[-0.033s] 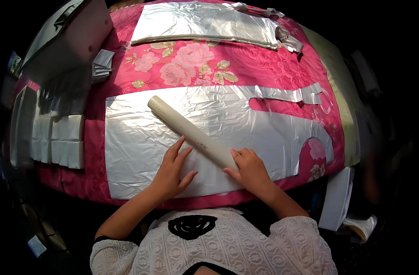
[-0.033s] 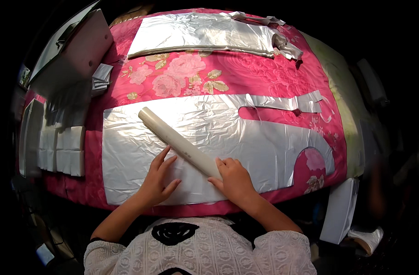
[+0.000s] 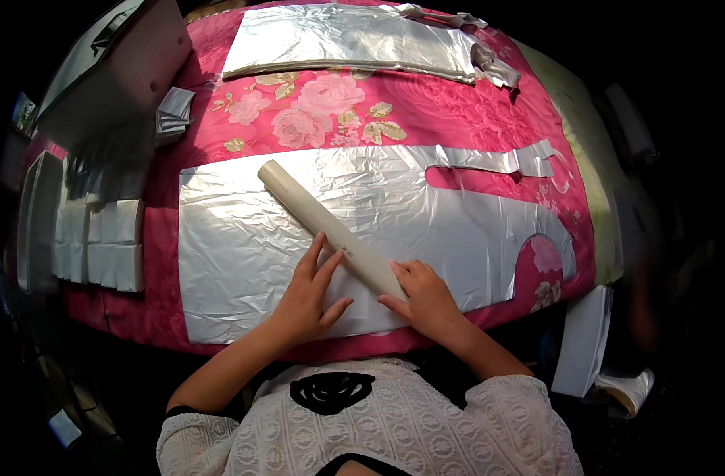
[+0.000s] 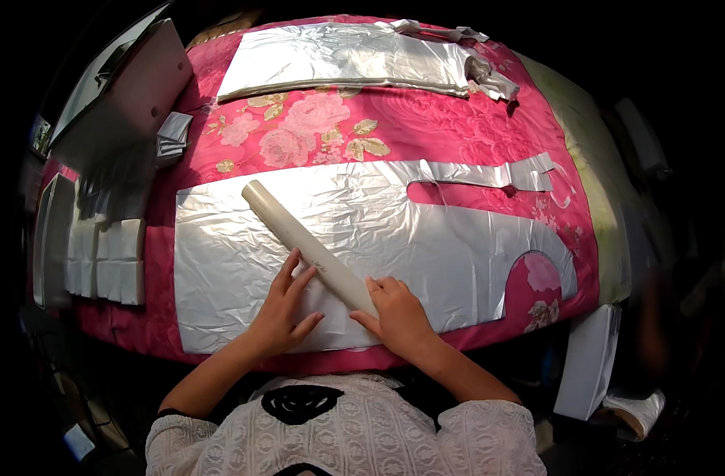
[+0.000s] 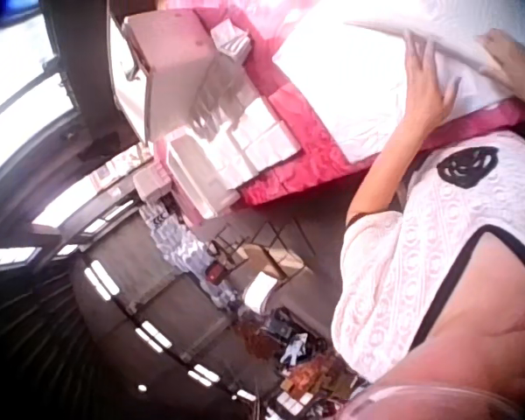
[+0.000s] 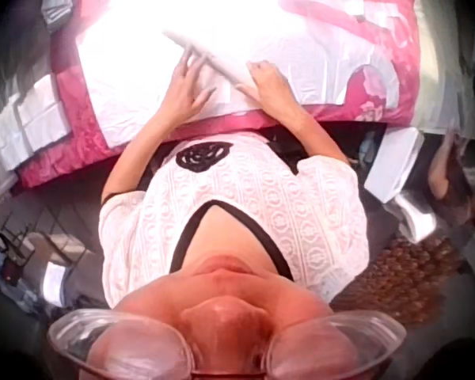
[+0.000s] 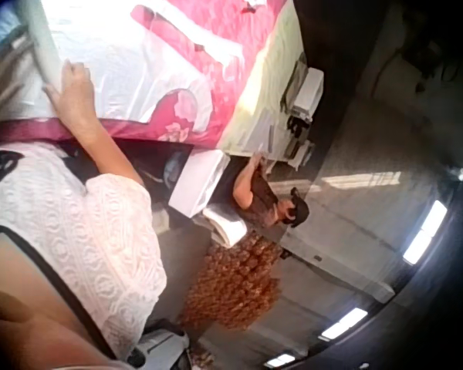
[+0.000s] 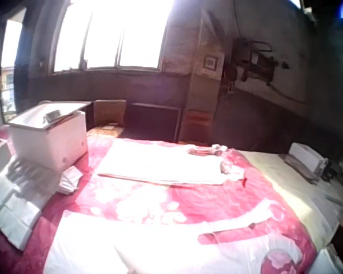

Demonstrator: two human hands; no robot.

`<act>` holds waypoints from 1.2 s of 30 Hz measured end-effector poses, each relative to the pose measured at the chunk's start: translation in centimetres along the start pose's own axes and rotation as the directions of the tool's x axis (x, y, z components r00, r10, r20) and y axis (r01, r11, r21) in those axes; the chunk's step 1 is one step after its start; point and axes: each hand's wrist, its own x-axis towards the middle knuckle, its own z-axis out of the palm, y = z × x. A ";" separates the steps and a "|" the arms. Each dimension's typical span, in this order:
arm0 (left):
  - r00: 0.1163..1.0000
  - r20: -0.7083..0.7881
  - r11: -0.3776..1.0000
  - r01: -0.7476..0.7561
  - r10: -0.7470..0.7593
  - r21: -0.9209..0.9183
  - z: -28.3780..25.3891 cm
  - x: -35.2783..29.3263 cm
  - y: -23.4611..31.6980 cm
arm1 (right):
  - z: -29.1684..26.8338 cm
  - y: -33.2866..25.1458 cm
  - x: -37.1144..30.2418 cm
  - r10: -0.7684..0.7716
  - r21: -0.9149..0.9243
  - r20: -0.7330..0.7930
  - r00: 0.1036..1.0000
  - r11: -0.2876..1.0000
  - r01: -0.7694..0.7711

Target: The person wraps small white rectangular items in clear plastic film on a pink floral tablecloth. They unroll the film, place an item on it, fold the film over the item, and smooth it down. The wrapped items are stacked on the table.

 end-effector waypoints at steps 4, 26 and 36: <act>0.997 -0.014 0.971 -0.066 0.071 0.230 3.6 2.0 1.3 | 0.6 2.7 -1.4 -0.191 0.040 -0.117 0.975 0.980 0.197; 0.923 0.294 0.901 -0.330 0.247 0.282 8.3 5.7 5.1 | -3.9 14.6 -2.9 -0.304 -0.275 -0.079 0.950 0.922 0.272; 0.917 0.295 0.906 -0.346 0.270 0.246 8.7 6.0 6.1 | -12.5 33.5 -10.3 0.186 -0.297 -0.661 0.727 0.825 -0.481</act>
